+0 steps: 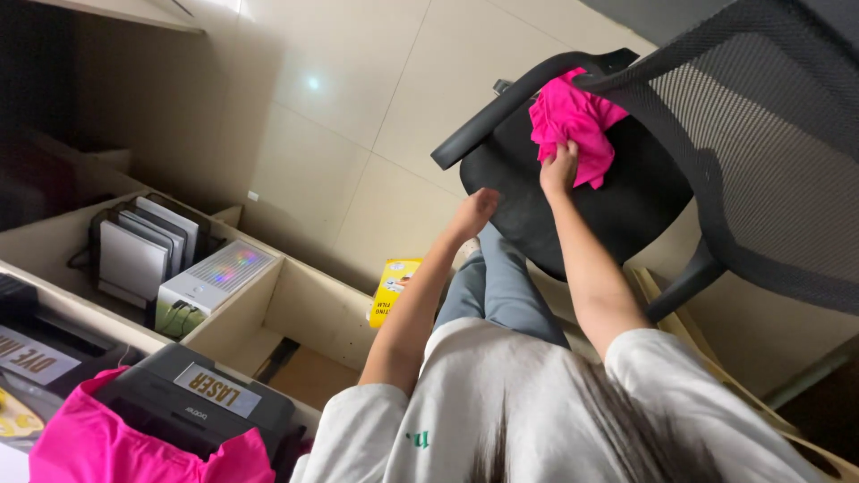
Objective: The person cleans a desk using a duster, wiping the surface, keyboard, and monitor. They then organize items, including a pink cloth, a pen holder, and a tape dispenser, placing them on the desk or nearby chair.
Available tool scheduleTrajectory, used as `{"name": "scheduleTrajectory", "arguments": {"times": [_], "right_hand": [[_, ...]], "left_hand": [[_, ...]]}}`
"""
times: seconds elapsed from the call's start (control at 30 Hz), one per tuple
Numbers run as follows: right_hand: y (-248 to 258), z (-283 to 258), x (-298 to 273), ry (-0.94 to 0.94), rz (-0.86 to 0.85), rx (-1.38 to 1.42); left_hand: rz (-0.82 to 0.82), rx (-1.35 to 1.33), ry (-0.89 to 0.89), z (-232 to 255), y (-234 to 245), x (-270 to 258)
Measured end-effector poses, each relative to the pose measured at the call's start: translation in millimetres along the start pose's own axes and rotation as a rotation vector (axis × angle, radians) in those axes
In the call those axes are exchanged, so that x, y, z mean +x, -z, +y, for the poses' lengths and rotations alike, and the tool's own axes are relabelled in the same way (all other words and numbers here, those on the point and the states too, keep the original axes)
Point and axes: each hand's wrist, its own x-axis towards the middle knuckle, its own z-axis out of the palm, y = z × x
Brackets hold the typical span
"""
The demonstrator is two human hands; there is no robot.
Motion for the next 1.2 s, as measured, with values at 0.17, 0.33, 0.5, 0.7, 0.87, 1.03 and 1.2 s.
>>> {"name": "scheduleTrajectory", "arguments": {"times": [0.17, 0.33, 0.5, 0.7, 0.87, 1.03, 1.2], "right_hand": [[102, -113, 4, 0.146, -0.018, 0.278], [173, -217, -36, 0.398, -0.270, 0.412], [202, -313, -71, 0.505, -0.553, 0.441], [180, -426, -91, 0.731, -0.966, 0.474], [164, -550, -127, 1.011, -1.259, 0.322], [107, -644, -156, 1.028, -1.242, 0.387], [52, -747, -188, 1.567, -1.043, 0.191]], "left_hand": [[0.001, -0.300, -0.005, -53, -26, 28], [0.140, -0.643, 0.033, -33, -22, 24], [0.324, -0.673, 0.122, -34, 32, -1], [0.184, -0.949, 0.185, -28, 152, -95], [0.338, -0.992, -0.101, -31, 237, -180], [0.608, -0.967, -0.269, -21, 327, -270], [0.753, -0.737, -0.183, -14, 409, -380]]}}
